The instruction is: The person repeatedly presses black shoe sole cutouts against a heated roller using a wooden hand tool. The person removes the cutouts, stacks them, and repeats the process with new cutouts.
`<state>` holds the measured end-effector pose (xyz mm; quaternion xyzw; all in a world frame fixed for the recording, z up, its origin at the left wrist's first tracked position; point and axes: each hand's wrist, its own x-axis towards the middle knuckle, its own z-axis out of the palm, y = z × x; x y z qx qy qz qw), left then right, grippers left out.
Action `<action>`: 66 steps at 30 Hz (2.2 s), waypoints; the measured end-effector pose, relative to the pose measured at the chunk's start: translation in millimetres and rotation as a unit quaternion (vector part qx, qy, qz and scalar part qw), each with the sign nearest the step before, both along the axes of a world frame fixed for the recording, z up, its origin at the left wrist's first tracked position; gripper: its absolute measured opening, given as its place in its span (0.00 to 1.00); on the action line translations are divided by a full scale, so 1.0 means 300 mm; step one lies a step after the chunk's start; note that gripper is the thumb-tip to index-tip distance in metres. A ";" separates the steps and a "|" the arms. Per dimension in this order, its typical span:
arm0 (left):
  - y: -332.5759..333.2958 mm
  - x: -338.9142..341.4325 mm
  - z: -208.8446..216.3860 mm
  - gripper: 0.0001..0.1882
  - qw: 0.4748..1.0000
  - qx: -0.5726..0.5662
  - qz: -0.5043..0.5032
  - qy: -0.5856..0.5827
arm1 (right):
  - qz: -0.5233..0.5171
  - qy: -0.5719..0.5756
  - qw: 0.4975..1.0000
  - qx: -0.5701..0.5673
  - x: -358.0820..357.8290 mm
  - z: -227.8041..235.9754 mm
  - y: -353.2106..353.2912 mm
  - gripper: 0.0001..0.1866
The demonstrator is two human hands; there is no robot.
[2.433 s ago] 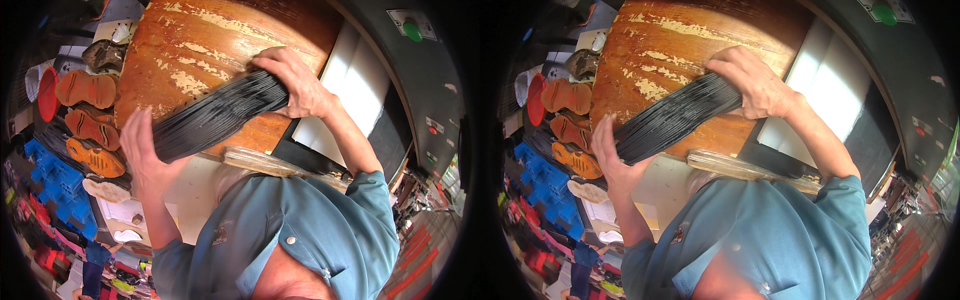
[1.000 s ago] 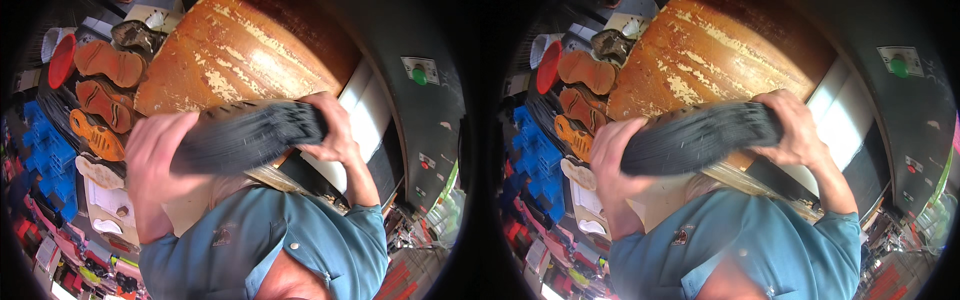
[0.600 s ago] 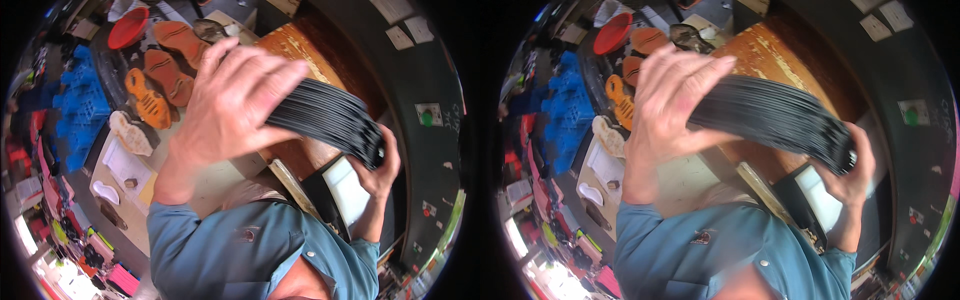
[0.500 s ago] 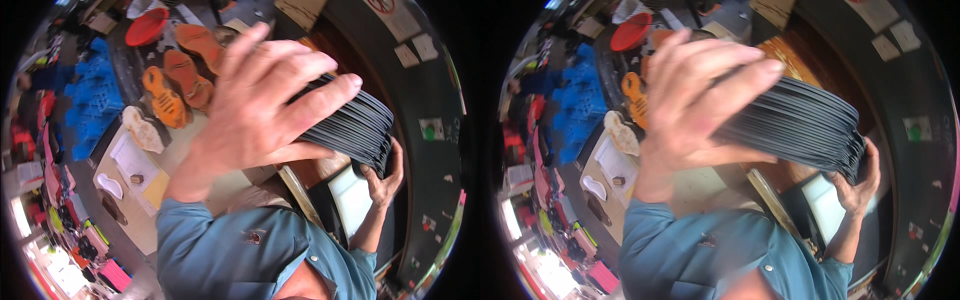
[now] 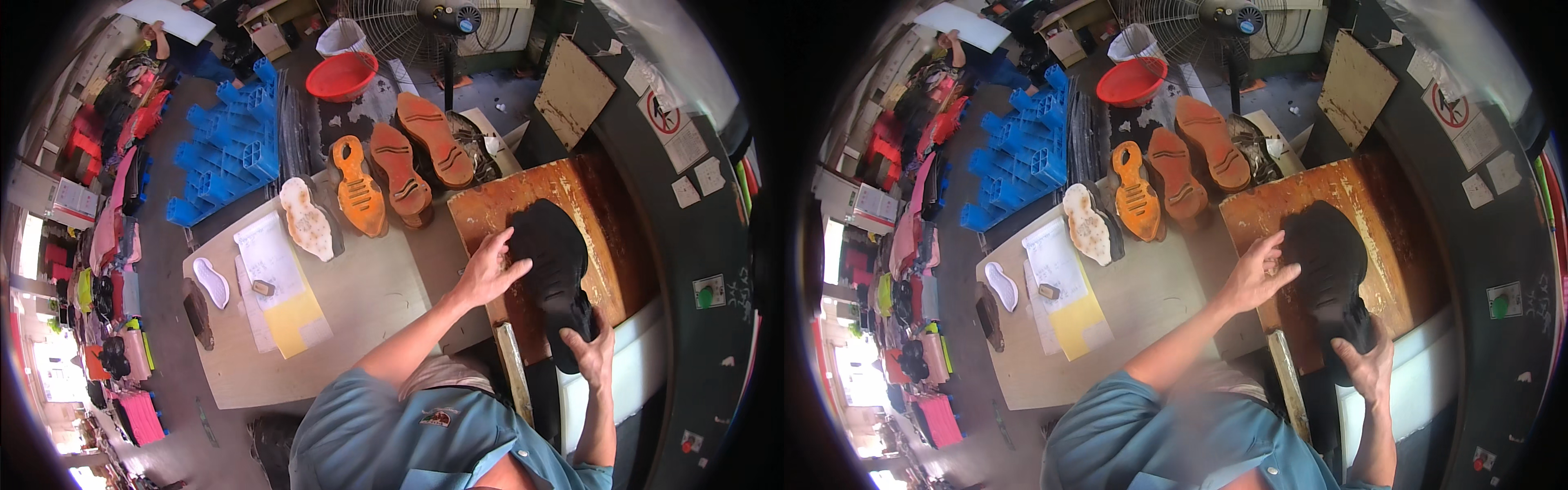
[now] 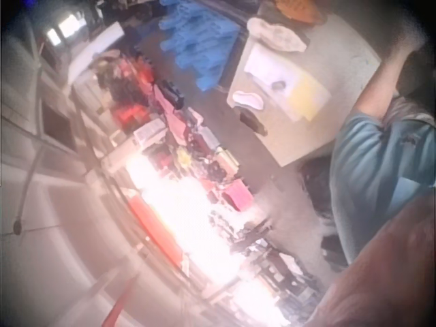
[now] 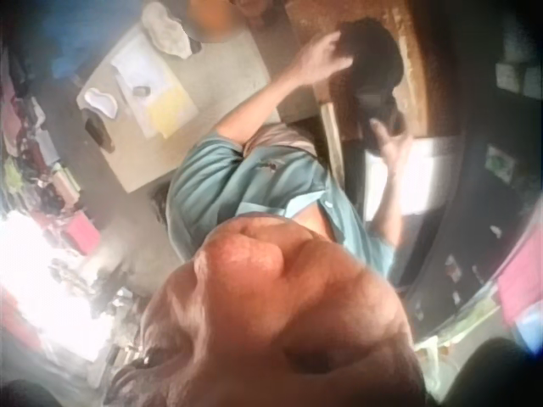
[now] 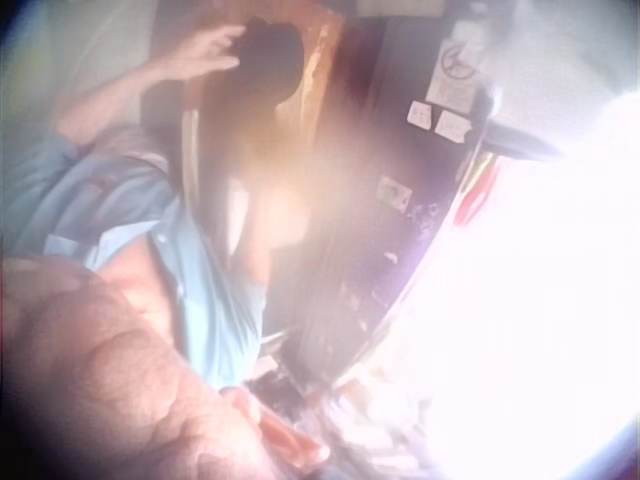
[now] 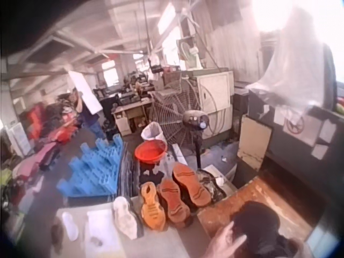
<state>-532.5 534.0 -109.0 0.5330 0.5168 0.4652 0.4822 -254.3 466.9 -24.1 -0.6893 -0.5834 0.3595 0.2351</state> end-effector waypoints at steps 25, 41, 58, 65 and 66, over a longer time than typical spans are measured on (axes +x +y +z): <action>0.130 0.032 0.175 0.55 0.817 0.413 -0.338 0.217 | 0.269 -0.221 0.899 0.268 0.079 0.086 -0.135 0.43; 0.155 -0.044 0.204 0.46 0.837 0.321 -0.230 0.379 | 0.156 -0.155 0.959 0.179 0.086 -0.130 0.039 0.46; 0.195 -0.057 0.059 0.54 0.838 0.408 -0.199 0.303 | 0.095 -0.034 0.948 0.302 0.122 -0.295 0.030 0.74; 0.198 -0.050 0.065 0.48 0.855 0.360 -0.197 0.316 | 0.080 -0.055 0.974 0.203 0.138 -0.256 0.062 0.49; 0.187 -0.050 0.070 0.48 0.860 0.348 -0.198 0.317 | 0.073 -0.067 0.973 0.208 0.140 -0.245 0.060 0.46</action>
